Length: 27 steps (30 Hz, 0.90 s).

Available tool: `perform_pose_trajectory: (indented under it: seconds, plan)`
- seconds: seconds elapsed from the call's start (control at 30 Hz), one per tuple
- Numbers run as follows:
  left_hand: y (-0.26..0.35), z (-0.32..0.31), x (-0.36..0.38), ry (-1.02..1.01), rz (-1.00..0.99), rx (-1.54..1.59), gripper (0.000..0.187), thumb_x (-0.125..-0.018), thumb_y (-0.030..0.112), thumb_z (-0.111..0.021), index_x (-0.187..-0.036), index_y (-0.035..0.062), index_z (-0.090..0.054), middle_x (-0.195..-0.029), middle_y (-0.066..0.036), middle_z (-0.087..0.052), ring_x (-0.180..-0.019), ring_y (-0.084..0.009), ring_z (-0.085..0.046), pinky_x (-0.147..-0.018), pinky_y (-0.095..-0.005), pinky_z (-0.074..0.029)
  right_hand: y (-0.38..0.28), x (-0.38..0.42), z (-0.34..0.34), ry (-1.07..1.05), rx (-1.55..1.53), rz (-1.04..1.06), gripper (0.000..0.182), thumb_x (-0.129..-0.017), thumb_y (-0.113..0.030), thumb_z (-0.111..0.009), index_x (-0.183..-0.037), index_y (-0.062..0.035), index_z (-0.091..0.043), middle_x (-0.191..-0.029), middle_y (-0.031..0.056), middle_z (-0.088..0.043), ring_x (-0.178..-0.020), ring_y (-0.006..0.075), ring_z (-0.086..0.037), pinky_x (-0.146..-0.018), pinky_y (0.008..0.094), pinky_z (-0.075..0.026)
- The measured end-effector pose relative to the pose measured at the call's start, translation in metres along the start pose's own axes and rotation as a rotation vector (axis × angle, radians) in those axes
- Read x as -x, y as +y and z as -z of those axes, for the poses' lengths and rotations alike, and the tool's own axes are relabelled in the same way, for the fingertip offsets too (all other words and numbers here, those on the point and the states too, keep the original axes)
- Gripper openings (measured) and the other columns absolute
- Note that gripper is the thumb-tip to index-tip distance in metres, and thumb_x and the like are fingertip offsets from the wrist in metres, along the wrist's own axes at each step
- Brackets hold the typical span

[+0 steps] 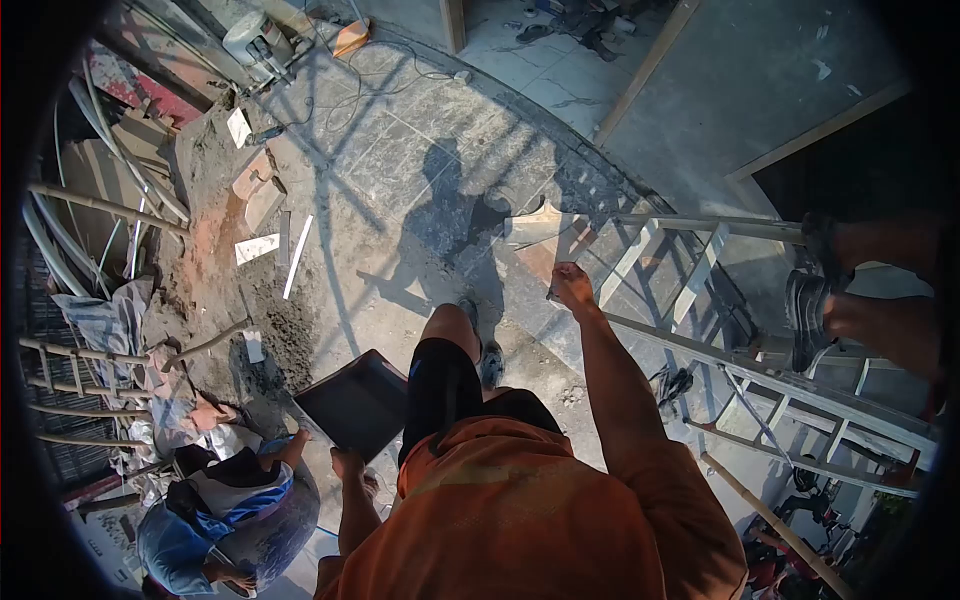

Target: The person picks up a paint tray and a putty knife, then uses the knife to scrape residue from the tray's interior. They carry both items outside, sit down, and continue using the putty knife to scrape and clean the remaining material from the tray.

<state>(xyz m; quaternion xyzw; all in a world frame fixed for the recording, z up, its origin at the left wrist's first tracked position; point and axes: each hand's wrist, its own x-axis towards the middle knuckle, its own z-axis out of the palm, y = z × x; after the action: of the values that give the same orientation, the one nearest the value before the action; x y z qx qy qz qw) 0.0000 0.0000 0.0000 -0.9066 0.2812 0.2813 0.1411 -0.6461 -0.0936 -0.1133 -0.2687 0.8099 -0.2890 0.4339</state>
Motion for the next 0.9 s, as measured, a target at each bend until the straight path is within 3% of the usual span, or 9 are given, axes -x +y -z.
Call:
perform_pose_trajectory:
  seconds: [0.07, 0.1, 0.17, 0.3, 0.47, 0.63, 0.73, 0.83, 0.9]
  plan:
    - [0.003, -0.004, -0.022, 0.142, -0.250, 0.396, 0.051, -0.095, 0.023, -0.061, -0.137, -0.0040, -0.049, -0.131, -0.028, -0.063, -0.114, -0.0425, -0.067, -0.099, -0.0474, -0.052, -0.035, 0.012, 0.007, 0.051, -0.347, 0.048, 0.038, -0.096, -0.035, -0.066, -0.127, -0.0135, -0.065, -0.107, 0.0060, -0.072, -0.083, 0.0232, -0.073, -0.075, 0.0445, -0.057]
    - [0.127, -0.004, -0.041, 0.155, -0.278, 0.429, 0.051, -0.095, 0.023, -0.061, -0.137, -0.0040, -0.049, -0.131, -0.028, -0.063, -0.114, -0.0425, -0.067, -0.099, -0.0474, -0.052, -0.107, -0.083, 0.044, 0.066, -0.361, 0.089, 0.038, -0.096, -0.035, -0.066, -0.127, -0.0135, -0.065, -0.107, 0.0060, -0.072, -0.083, 0.0232, -0.073, -0.075, 0.0445, -0.057]
    - [0.185, -0.017, -0.056, 0.188, -0.384, 0.830, 0.045, -0.094, 0.014, -0.060, -0.132, -0.0070, -0.053, -0.127, -0.028, -0.066, -0.112, -0.0379, -0.068, -0.094, -0.0443, -0.053, -0.135, -0.122, 0.074, 0.004, -0.490, -0.151, 0.030, -0.098, -0.026, -0.063, -0.127, -0.0150, -0.062, -0.108, 0.0020, -0.069, -0.081, 0.0198, -0.069, -0.068, 0.0364, -0.055]
    - [0.330, 0.018, -0.034, 0.231, -0.333, 0.769, 0.037, -0.094, 0.009, -0.062, -0.126, -0.0075, -0.053, -0.121, -0.023, -0.068, -0.101, -0.0288, -0.069, -0.091, -0.0411, -0.053, -0.146, -0.245, 0.115, 0.025, -0.439, -0.200, 0.031, -0.099, -0.031, -0.063, -0.128, -0.0179, -0.063, -0.108, 0.0024, -0.069, -0.078, 0.0189, -0.069, -0.064, 0.0367, -0.053]
    - [0.549, 0.071, -0.022, 0.416, -0.263, 0.300, 0.034, -0.090, 0.017, -0.071, -0.117, -0.0031, -0.066, -0.108, -0.024, -0.074, -0.100, -0.0416, -0.072, -0.085, -0.0497, -0.056, -0.107, -0.384, 0.168, 0.239, -0.232, -0.151, 0.030, -0.098, -0.031, -0.065, -0.120, -0.0110, -0.067, -0.094, 0.0061, -0.069, -0.070, 0.0198, -0.069, -0.057, 0.0365, -0.054]
    - [0.811, 0.146, 0.061, 0.313, -0.578, 0.178, 0.039, -0.089, 0.037, -0.067, -0.106, 0.0024, -0.067, -0.104, -0.025, -0.073, -0.098, -0.0463, -0.069, -0.085, -0.0552, -0.051, -0.073, -0.354, 0.228, 0.364, -0.096, -0.103, 0.024, -0.096, -0.024, -0.066, -0.112, -0.0065, -0.070, -0.084, 0.0065, -0.068, -0.060, 0.0191, -0.068, -0.049, 0.0319, -0.053]
    - [0.967, 0.161, 0.114, 0.190, -0.796, 0.378, 0.037, -0.086, 0.033, -0.067, -0.099, -0.0016, -0.066, -0.097, -0.027, -0.072, -0.097, -0.0462, -0.070, -0.084, -0.0528, -0.051, -0.085, -0.315, 0.260, 0.377, -0.186, -0.381, 0.021, -0.096, -0.021, -0.065, -0.114, -0.0103, -0.070, -0.079, 0.0059, -0.066, -0.054, 0.0186, -0.066, -0.040, 0.0296, -0.046]
    - [1.114, 0.152, 0.162, 0.100, -0.984, 0.418, 0.027, -0.087, 0.023, -0.074, -0.096, -0.0019, -0.066, -0.093, -0.021, -0.073, -0.084, -0.0358, -0.071, -0.079, -0.0463, -0.053, -0.112, -0.292, 0.281, 0.367, -0.429, -0.728, 0.022, -0.099, -0.021, -0.058, -0.118, -0.0154, -0.067, -0.076, 0.0043, -0.063, -0.053, 0.0199, -0.065, -0.042, 0.0344, -0.047]
    - [1.205, 0.140, 0.217, -0.030, -1.014, 0.530, 0.028, -0.088, 0.021, -0.076, -0.096, -0.0034, -0.066, -0.090, -0.017, -0.073, -0.083, -0.0237, -0.071, -0.076, -0.0390, -0.054, -0.132, -0.296, 0.289, 0.405, -0.526, -0.915, 0.020, -0.101, -0.023, -0.055, -0.116, -0.0166, -0.065, -0.078, 0.0049, -0.061, -0.066, 0.0242, -0.068, -0.055, 0.0430, -0.053]
